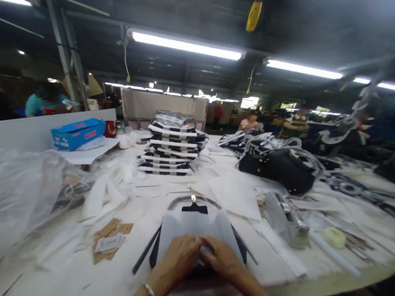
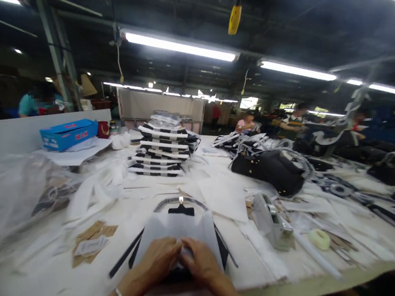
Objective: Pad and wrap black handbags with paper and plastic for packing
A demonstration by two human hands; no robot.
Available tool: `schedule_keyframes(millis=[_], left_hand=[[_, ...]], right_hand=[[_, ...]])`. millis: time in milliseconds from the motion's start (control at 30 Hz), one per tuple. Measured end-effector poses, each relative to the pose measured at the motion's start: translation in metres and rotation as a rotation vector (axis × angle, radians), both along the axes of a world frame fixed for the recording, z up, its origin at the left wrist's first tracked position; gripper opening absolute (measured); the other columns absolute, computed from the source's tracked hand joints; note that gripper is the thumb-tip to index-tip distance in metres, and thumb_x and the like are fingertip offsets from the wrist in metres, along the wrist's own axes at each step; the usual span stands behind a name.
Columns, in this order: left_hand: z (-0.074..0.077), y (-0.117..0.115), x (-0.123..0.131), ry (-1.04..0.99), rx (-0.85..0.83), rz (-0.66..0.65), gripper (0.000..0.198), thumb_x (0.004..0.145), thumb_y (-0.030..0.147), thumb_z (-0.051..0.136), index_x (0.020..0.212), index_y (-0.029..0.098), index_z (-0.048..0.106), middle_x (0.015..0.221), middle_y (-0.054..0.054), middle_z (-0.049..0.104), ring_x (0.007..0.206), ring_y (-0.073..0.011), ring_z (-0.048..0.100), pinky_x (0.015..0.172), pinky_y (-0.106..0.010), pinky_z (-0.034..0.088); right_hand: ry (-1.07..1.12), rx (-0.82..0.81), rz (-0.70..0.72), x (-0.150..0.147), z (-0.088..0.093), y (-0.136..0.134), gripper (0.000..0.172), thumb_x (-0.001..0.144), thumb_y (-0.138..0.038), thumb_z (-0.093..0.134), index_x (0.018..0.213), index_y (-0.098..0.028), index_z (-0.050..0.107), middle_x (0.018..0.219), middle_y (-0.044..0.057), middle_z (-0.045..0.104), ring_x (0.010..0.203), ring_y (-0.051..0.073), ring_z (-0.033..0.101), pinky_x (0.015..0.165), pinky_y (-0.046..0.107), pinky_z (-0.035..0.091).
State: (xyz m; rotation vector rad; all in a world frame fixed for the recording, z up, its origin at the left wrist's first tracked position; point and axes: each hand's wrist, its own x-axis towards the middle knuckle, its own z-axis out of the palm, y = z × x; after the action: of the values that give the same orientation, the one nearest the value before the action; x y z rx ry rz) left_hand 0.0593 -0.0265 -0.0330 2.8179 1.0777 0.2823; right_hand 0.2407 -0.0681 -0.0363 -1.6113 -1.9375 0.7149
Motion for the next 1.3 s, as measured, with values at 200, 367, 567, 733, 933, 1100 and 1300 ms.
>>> schedule_keyframes(millis=[200, 367, 567, 733, 933, 1100, 1300], left_hand=[[-0.026, 0.013, -0.006, -0.296, -0.037, -0.098, 0.026, 0.087, 0.01, 0.05, 0.105, 0.026, 0.061, 0.1, -0.001, 0.066, 0.088, -0.0159, 0.062, 0.078, -0.024, 0.047], [-0.04, 0.012, -0.007, -0.428, -0.056, -0.142, 0.035, 0.083, 0.004, 0.051, 0.105, 0.029, 0.063, 0.103, 0.002, 0.069, 0.095, -0.0151, 0.063, 0.085, -0.022, 0.046], [-0.05, 0.014, -0.009, -0.385, -0.093, 0.021, 0.021, 0.08, 0.009, 0.058, 0.093, 0.024, 0.065, 0.09, 0.001, 0.07, 0.087, -0.0167, 0.064, 0.077, -0.023, 0.047], [-0.043, 0.012, -0.008, -0.292, -0.084, -0.009, 0.015, 0.084, 0.013, 0.057, 0.089, 0.025, 0.065, 0.086, 0.002, 0.07, 0.086, -0.0163, 0.063, 0.078, -0.023, 0.046], [-0.062, 0.015, -0.012, -0.335, -0.011, 0.005, 0.021, 0.085, 0.019, 0.059, 0.104, 0.026, 0.064, 0.101, -0.001, 0.071, 0.093, -0.0188, 0.065, 0.084, -0.026, 0.05], [-0.069, 0.018, -0.012, -0.388, 0.022, -0.023, 0.03, 0.086, 0.019, 0.057, 0.113, 0.03, 0.061, 0.103, 0.001, 0.072, 0.094, -0.0184, 0.067, 0.094, -0.029, 0.05], [-0.047, 0.015, -0.004, -0.175, -0.044, 0.011, 0.013, 0.087, 0.016, 0.052, 0.084, 0.023, 0.064, 0.084, -0.001, 0.069, 0.084, -0.0202, 0.064, 0.082, -0.031, 0.05]], right_hand=[[0.143, -0.031, -0.12, 0.003, 0.0, 0.018, 0.028, 0.089, -0.03, 0.055, 0.076, -0.019, 0.077, 0.08, 0.004, 0.074, 0.081, 0.019, 0.067, 0.075, 0.026, 0.047], [0.176, -0.025, -0.179, 0.002, -0.012, 0.023, 0.014, 0.079, -0.023, 0.066, 0.078, -0.022, 0.08, 0.08, 0.003, 0.073, 0.082, 0.018, 0.067, 0.076, 0.024, 0.045], [0.186, -0.045, -0.201, -0.003, -0.008, 0.018, 0.016, 0.072, -0.015, 0.065, 0.077, -0.022, 0.078, 0.082, 0.001, 0.073, 0.083, 0.017, 0.067, 0.078, 0.023, 0.045], [0.036, -0.05, -0.216, -0.006, -0.008, 0.015, 0.012, 0.074, -0.016, 0.065, 0.078, -0.021, 0.076, 0.086, 0.002, 0.073, 0.089, 0.018, 0.065, 0.08, 0.024, 0.043], [-0.172, -0.033, -0.194, -0.009, -0.013, 0.015, 0.012, 0.078, -0.014, 0.064, 0.08, -0.021, 0.074, 0.093, 0.005, 0.071, 0.093, 0.019, 0.062, 0.084, 0.026, 0.041], [-0.108, 0.0, -0.207, -0.007, -0.018, 0.016, 0.009, 0.081, -0.021, 0.064, 0.084, -0.021, 0.073, 0.092, 0.004, 0.07, 0.093, 0.019, 0.063, 0.083, 0.026, 0.041], [-0.017, -0.04, -0.175, -0.006, -0.011, 0.015, 0.015, 0.08, -0.021, 0.064, 0.089, -0.025, 0.076, 0.094, 0.002, 0.072, 0.095, 0.019, 0.063, 0.085, 0.026, 0.042]])
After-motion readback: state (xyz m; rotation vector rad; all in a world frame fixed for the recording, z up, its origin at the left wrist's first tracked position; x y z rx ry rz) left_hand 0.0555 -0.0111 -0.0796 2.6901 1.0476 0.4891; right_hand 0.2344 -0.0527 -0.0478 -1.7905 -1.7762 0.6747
